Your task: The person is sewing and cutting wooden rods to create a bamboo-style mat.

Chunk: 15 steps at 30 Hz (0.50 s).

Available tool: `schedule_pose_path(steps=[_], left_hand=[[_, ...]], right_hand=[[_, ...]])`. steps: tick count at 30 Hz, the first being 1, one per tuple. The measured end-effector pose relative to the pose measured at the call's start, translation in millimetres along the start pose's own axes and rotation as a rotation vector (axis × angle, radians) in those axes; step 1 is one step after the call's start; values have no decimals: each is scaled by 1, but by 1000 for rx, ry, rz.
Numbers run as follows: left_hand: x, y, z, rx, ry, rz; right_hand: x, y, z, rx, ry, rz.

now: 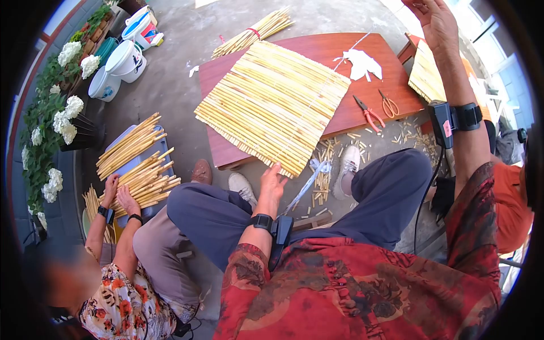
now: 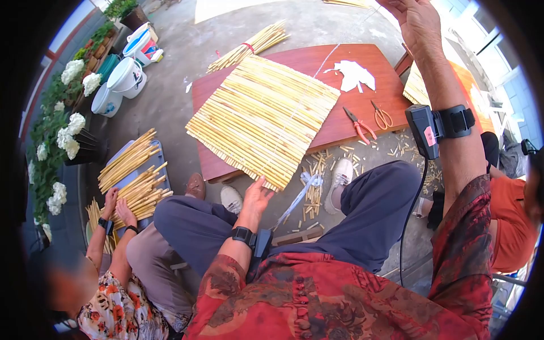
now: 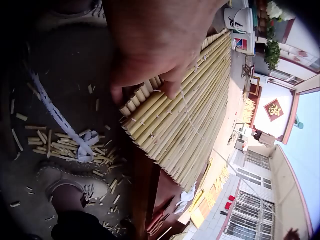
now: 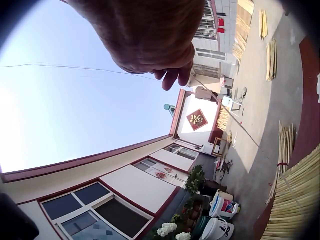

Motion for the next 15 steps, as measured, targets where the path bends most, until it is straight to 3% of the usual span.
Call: schedule_pose_path(steps=[2,3,5,7,9,15], left_hand=[[3,-7,-7,-1,-63,62],[6,-9,-11,9,-128,124],[9,-8,-14,16,-153,167],[10,-7,-16,66,-212,189],[15,-1,-9,111,-194,155],[55,55,41,435,-259,72]], right_hand=[[0,23,6,101,-80,92],[2,37,9,64,-301,186],[27,39,51,158,-386,311],[52,41,90,197,-638,513],[71,58,133,143,-837,527],[103,61,212,-104,-976,636]])
Point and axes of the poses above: each hand's wrist, its own z-axis away from the middle knuckle, its own x-axis out of the palm, y = z × x, the point moved 4 cm from there along -z, towards the middle knuckle, and after that the axes turned 10 degrees about z, right-handed, at the moved point
